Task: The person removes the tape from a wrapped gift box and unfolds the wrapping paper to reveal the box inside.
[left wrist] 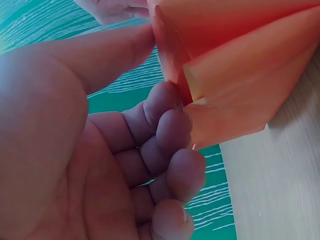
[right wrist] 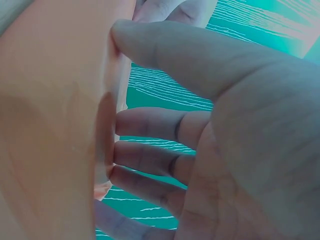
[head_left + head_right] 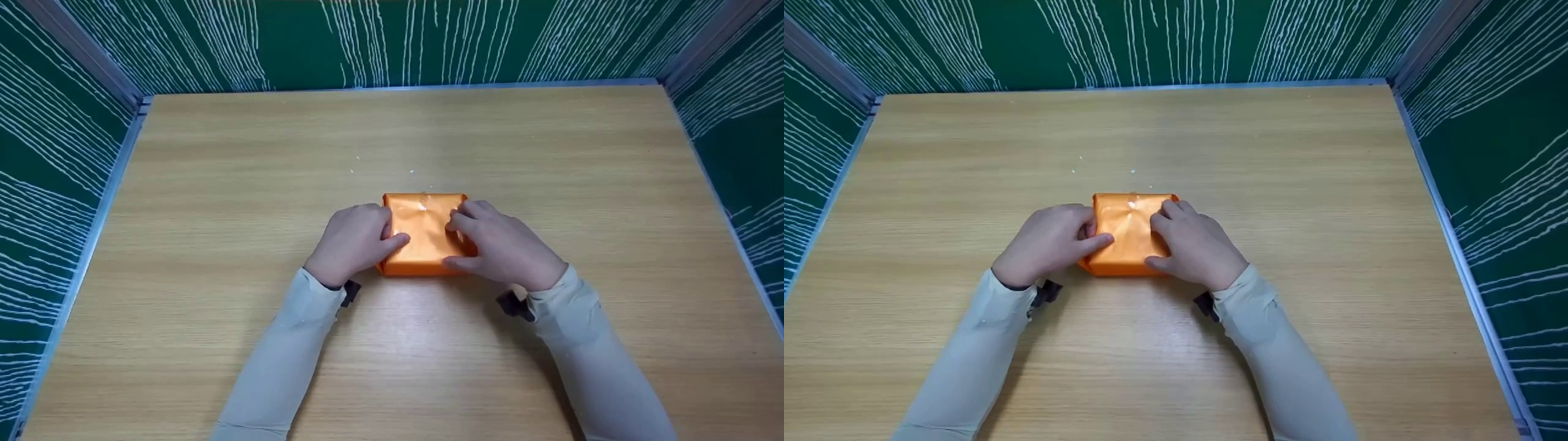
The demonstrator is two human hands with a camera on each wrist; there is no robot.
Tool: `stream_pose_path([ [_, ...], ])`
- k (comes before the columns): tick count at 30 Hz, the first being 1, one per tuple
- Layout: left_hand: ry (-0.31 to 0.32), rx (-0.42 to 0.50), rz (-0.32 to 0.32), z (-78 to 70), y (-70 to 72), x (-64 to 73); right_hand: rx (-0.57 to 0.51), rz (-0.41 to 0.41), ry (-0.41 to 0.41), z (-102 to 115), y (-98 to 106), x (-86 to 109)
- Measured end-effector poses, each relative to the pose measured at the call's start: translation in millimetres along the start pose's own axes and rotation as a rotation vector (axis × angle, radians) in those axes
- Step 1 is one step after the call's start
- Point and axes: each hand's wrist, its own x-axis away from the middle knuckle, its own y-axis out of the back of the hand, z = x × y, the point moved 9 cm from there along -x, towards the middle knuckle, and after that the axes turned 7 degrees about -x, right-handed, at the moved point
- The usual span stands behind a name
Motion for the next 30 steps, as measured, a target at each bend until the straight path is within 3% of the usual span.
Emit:
stream_pose_path([
  [9,-0.020,-0.011,-0.042,-1.0,2.4,1.0,-0.003,-0.024,0.015,0.5,0.0,0.2],
  [19,-0.034,-0.015,-0.075,-2.8,7.3,0.0,0.001,0.013,-0.015,-0.7,-1.8,-0.5],
  [30,-0.133,-0.062,-0.061,-14.2,7.3,-1.7,-0.004,0.012,-0.016,-0.9,-1.0,-0.3],
])
